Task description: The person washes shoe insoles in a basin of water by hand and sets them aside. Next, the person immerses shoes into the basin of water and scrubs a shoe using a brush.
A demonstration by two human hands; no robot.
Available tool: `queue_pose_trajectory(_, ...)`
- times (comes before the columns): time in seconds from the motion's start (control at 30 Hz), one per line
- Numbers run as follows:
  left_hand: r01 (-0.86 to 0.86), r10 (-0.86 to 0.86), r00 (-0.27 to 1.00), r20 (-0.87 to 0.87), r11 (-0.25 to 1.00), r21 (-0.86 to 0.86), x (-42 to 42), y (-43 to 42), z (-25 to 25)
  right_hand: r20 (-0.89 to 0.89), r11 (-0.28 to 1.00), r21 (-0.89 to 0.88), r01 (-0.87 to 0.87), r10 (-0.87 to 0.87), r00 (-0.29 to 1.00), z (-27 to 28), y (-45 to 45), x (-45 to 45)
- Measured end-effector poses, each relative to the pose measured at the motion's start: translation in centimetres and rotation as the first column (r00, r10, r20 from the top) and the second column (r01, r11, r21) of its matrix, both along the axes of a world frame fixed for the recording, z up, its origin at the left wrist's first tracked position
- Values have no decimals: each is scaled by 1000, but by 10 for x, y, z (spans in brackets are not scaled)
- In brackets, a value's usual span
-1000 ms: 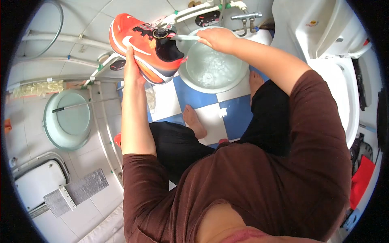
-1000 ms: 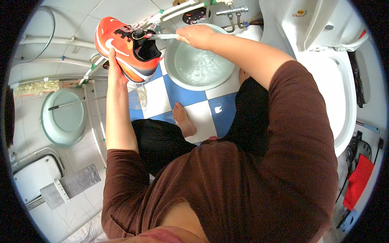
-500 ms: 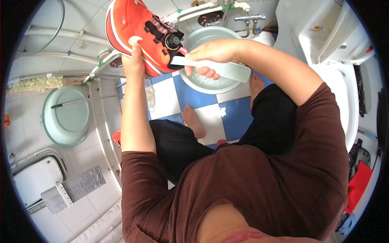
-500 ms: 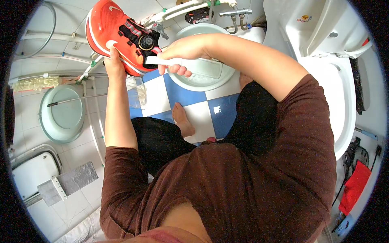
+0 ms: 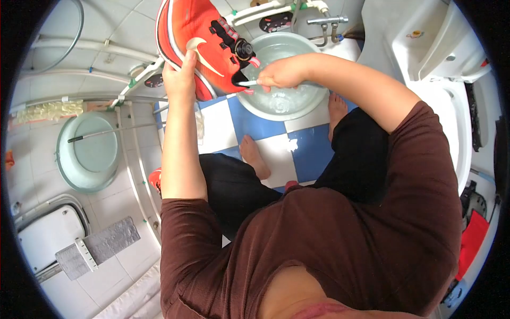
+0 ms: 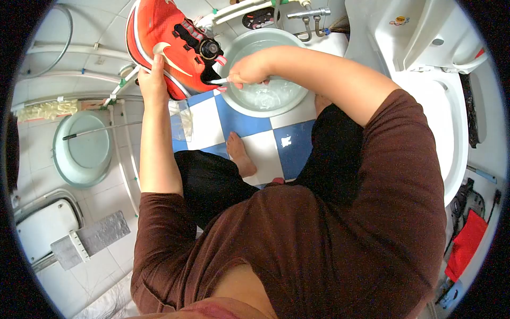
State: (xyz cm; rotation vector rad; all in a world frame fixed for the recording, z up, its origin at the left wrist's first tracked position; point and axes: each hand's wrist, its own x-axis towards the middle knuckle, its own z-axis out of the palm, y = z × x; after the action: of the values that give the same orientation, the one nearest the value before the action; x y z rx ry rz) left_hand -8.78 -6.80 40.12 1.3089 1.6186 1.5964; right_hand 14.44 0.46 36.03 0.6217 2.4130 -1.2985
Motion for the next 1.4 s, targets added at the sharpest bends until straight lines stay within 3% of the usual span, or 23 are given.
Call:
queue_pose_trajectory(0.1,8,-9,998,57,1000,6,1,3,-1,-236,937,349,-16,104,966,-31,9,-1)
queue_pose_trajectory(0.2,3,0,994,110,1000,-31,-4,1,-4,-159,853,509,116,-40,986,-30,6,1)
queue_pose_trajectory(0.3,-23,50,968,247,994,-108,-11,3,-5,-156,807,574,138,-57,986,-23,5,2)
queue_pose_trajectory(0.4,20,19,916,400,996,-93,-10,0,-2,-340,744,624,239,-16,940,-44,15,1)
queue_pose_trajectory(0.57,106,-29,816,578,989,-99,-6,-1,-3,-456,698,598,394,-107,883,-52,33,6)
queue_pose_trajectory(0.7,125,-17,821,570,981,-151,-20,2,-16,-450,715,564,413,-154,880,-49,33,3)
queue_pose_trajectory(0.9,86,28,813,582,982,-166,-21,-4,0,-376,899,336,280,-144,915,-20,20,9)
queue_pose_trajectory(1.0,110,-43,852,523,989,-98,-45,0,-15,-443,881,358,308,-131,887,-24,23,12)
queue_pose_trajectory(1.07,147,-97,868,487,987,-66,-44,2,-15,-396,957,-71,283,-287,872,-1,13,11)
queue_pose_trajectory(1.1,163,-119,875,469,985,-53,-40,2,-16,-346,921,-290,261,-355,869,12,6,11)
queue_pose_trajectory(1.2,155,-128,915,382,987,-40,-36,1,-18,-187,697,-665,270,-505,843,33,-9,8)
queue_pose_trajectory(1.23,143,-107,930,352,987,-77,-33,-1,-17,-154,624,-744,239,-508,848,33,-9,7)
queue_pose_trajectory(1.3,161,-162,960,230,987,26,-33,4,-24,-88,458,-870,179,-504,859,34,-9,6)
queue_pose_trajectory(1.4,95,-105,987,123,992,87,-31,10,-27,-133,494,-866,75,-373,918,35,-18,2)
